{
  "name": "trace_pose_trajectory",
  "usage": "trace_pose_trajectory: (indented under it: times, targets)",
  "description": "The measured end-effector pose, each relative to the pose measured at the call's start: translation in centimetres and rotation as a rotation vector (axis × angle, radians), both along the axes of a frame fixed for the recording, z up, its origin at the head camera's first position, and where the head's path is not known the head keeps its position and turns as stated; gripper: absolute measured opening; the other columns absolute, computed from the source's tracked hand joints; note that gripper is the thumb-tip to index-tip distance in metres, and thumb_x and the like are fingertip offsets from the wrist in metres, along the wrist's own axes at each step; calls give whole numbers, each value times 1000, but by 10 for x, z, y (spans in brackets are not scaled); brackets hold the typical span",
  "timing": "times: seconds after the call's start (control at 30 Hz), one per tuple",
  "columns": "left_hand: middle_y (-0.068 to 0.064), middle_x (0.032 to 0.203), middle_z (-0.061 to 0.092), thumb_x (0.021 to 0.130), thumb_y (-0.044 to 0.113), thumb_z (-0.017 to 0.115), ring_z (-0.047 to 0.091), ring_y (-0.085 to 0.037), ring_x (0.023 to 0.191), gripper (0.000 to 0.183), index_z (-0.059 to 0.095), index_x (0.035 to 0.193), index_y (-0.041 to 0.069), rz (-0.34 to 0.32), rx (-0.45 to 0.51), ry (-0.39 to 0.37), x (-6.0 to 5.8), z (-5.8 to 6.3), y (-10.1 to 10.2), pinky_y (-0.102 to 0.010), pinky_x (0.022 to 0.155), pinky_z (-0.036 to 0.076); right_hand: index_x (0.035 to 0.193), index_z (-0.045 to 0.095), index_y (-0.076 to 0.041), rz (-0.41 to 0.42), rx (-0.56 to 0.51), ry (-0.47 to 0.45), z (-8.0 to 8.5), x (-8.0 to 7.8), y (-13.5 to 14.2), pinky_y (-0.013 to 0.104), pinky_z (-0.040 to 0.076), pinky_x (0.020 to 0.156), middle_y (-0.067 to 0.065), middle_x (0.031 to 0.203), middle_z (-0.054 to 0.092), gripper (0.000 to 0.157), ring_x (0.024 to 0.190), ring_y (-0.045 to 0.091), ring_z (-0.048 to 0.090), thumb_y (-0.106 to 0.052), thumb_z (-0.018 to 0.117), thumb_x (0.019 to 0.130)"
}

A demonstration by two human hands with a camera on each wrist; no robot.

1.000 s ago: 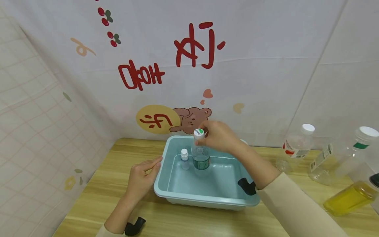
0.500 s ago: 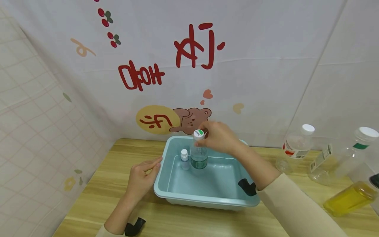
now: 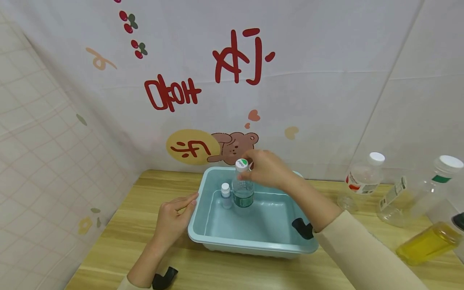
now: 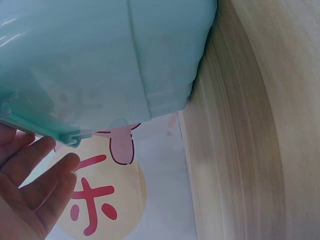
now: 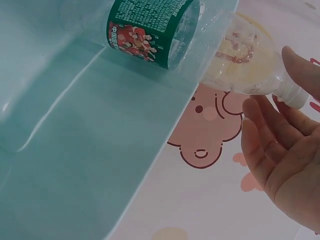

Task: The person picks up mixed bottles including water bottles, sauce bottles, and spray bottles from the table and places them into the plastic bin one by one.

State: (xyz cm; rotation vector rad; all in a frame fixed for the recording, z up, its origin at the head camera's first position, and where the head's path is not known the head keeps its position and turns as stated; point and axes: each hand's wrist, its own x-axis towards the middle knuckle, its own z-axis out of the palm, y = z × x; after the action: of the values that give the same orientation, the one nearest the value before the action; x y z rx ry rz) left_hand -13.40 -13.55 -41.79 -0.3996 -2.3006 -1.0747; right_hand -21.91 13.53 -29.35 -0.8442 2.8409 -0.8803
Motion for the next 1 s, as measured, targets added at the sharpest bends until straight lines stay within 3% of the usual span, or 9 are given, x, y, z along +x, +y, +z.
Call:
trace_pose_trajectory:
  times: [0.33,0.6,1.0]
  targets:
    - [-6,103,71,85,14,68,66,-13,95,21,74,106,9,0,1,-2,1,1,0,-35,77,55,113,64,-12,22,-2,10,3,2,1,33,52,74,-4,98,65,44,91,20,60,-28,81,75]
    - [-3,103,71,85,14,68,67,-12,94,22,74,105,9,-3,-5,12,0,0,-1,-33,75,56,119,60,-12,-12,7,23,17,6,12,37,51,79,-1,107,64,50,96,20,60,-35,77,78]
    - [-3,104,70,85,14,68,66,-12,96,22,74,106,11,6,2,-15,1,1,0,-33,77,55,120,61,-12,-80,-64,152,39,22,43,37,51,78,1,109,65,45,94,16,61,-38,70,84]
